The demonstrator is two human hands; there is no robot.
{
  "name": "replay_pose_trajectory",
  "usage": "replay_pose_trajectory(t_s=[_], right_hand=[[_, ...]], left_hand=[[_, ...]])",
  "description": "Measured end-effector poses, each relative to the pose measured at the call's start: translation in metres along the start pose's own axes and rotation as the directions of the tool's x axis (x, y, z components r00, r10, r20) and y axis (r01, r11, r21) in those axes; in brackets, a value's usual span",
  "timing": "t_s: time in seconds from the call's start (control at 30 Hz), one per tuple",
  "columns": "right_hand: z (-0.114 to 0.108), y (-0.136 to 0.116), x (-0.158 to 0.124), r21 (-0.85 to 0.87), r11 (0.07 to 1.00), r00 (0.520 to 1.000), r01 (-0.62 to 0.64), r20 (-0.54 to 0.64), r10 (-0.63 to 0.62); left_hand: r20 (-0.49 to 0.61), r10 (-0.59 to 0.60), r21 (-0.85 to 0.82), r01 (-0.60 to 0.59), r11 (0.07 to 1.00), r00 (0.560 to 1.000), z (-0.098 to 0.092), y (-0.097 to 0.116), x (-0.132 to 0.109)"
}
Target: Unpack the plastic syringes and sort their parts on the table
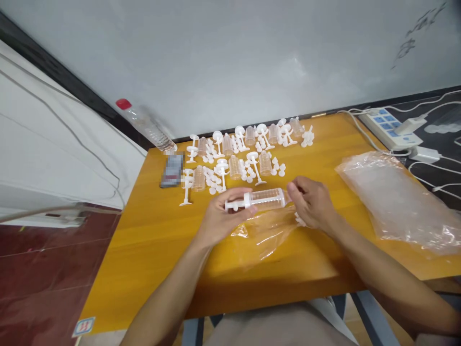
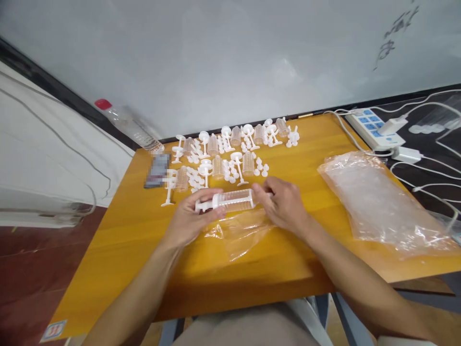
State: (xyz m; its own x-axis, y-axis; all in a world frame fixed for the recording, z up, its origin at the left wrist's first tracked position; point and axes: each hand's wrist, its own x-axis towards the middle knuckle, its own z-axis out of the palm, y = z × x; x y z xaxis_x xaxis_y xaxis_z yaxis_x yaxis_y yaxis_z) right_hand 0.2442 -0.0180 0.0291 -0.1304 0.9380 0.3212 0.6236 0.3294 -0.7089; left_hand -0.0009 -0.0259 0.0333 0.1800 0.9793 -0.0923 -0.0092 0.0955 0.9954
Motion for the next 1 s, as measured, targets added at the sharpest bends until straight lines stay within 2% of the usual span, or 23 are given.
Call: replay_pose_trajectory(t_s=[0.07, 0.1, 0.13, 0.17, 0.23, 0.3, 0.37, 0.4, 0.43, 0.47, 0.5, 0.57, 0.6, 0.63, 0.67, 0.7, 0.77, 0.8, 0.83, 0.87, 0.9, 0.93, 1.0], right_hand=[[-0.004, 0.000, -0.003, 0.155, 0.966, 0.963, -0.209, 0.203, 0.176], [-0.005, -0.001, -0.004, 0.230, 0.929, 0.930, -0.290, 0.297, 0.217], [-0.005, -0.002, -0.005, 0.295, 0.892, 0.908, -0.342, 0.348, 0.233], [-0.004, -0.003, -0.006, 0.350, 0.866, 0.908, -0.358, 0.347, 0.235], [-0.003, -0.005, -0.007, 0.392, 0.868, 0.942, -0.306, 0.256, 0.217], [-0.001, -0.005, -0.006, 0.335, 0.923, 0.979, -0.187, 0.146, 0.145], [-0.002, -0.005, -0.004, 0.247, 0.967, 0.996, -0.063, 0.073, 0.046], [-0.002, -0.004, -0.003, 0.220, 0.975, 0.999, -0.033, 0.045, 0.024], [-0.003, -0.004, -0.002, 0.216, 0.976, 0.999, -0.040, 0.029, 0.035], [-0.004, -0.004, 0.000, 0.235, 0.968, 0.996, -0.085, 0.040, 0.078], [-0.004, -0.004, 0.001, 0.270, 0.949, 0.986, -0.161, 0.077, 0.146], [-0.003, -0.007, 0.004, 0.364, 0.865, 0.937, -0.344, 0.187, 0.294], [-0.002, -0.008, 0.004, 0.411, 0.813, 0.910, -0.412, 0.233, 0.343], [-0.001, -0.010, 0.005, 0.451, 0.770, 0.892, -0.452, 0.250, 0.377], [0.000, -0.011, 0.005, 0.477, 0.748, 0.887, -0.461, 0.233, 0.399], [0.001, -0.013, 0.004, 0.482, 0.756, 0.895, -0.443, 0.189, 0.404], [0.002, -0.014, 0.002, 0.413, 0.846, 0.938, -0.337, 0.076, 0.337], [0.002, -0.013, 0.001, 0.357, 0.898, 0.964, -0.259, 0.032, 0.265], [0.001, -0.012, -0.001, 0.307, 0.936, 0.984, -0.174, 0.008, 0.181], [0.000, -0.009, -0.002, 0.275, 0.956, 0.994, -0.105, 0.009, 0.106], [-0.001, -0.007, -0.003, 0.267, 0.961, 0.998, -0.070, 0.027, 0.065], [-0.003, -0.004, -0.005, 0.277, 0.958, 0.996, -0.079, 0.058, 0.065], [-0.005, 0.001, -0.006, 0.309, 0.929, 0.975, -0.204, 0.150, 0.165]], left_hand=[[-0.001, 0.191, 0.070, -0.191, 0.979, 0.982, -0.003, -0.001, -0.003], [-0.001, 0.225, 0.079, -0.224, 0.971, 0.974, -0.003, -0.001, -0.004], [-0.005, 0.209, 0.061, -0.208, 0.976, 0.978, -0.004, -0.002, -0.005], [-0.012, 0.152, 0.021, -0.151, 0.988, 0.988, -0.003, -0.003, -0.005], [-0.029, -0.026, -0.090, 0.023, 0.996, 0.999, -0.002, -0.004, -0.003], [-0.028, -0.182, -0.187, 0.174, 0.967, 0.983, -0.002, -0.005, 0.000], [-0.007, -0.246, -0.218, 0.239, 0.946, 0.969, -0.002, -0.005, 0.004], [-0.004, -0.215, -0.204, 0.210, 0.956, 0.977, -0.003, -0.005, 0.006], [-0.009, -0.133, -0.168, 0.130, 0.977, 0.991, -0.004, -0.004, 0.008], [-0.014, -0.004, -0.108, 0.002, 0.994, 1.000, -0.004, -0.004, 0.009], [-0.011, 0.154, -0.032, -0.154, 0.988, 0.988, -0.005, -0.003, 0.010], [0.047, 0.428, 0.116, -0.431, 0.895, 0.902, -0.003, 0.000, 0.011], [0.082, 0.504, 0.159, -0.511, 0.845, 0.860, -0.002, 0.001, 0.012], [0.100, 0.533, 0.177, -0.542, 0.822, 0.840, 0.000, 0.001, 0.012], [0.093, 0.516, 0.173, -0.524, 0.834, 0.852, 0.002, 0.001, 0.012], [0.062, 0.460, 0.142, -0.464, 0.874, 0.886, 0.004, 0.001, 0.012], [-0.004, 0.226, 0.007, -0.226, 0.974, 0.974, 0.007, -0.003, 0.012], [-0.007, 0.074, -0.071, -0.074, 0.995, 0.997, 0.008, -0.005, 0.013], [0.010, -0.063, -0.136, 0.064, 0.989, 0.998, 0.008, -0.007, 0.014], [0.030, -0.150, -0.178, 0.152, 0.972, 0.988, 0.007, -0.009, 0.015], [0.038, -0.171, -0.191, 0.175, 0.966, 0.985, 0.006, -0.011, 0.016], [0.034, -0.130, -0.175, 0.134, 0.975, 0.991, 0.004, -0.013, 0.016], [0.010, 0.094, -0.083, -0.093, 0.992, 0.996, 0.002, -0.015, 0.015]])
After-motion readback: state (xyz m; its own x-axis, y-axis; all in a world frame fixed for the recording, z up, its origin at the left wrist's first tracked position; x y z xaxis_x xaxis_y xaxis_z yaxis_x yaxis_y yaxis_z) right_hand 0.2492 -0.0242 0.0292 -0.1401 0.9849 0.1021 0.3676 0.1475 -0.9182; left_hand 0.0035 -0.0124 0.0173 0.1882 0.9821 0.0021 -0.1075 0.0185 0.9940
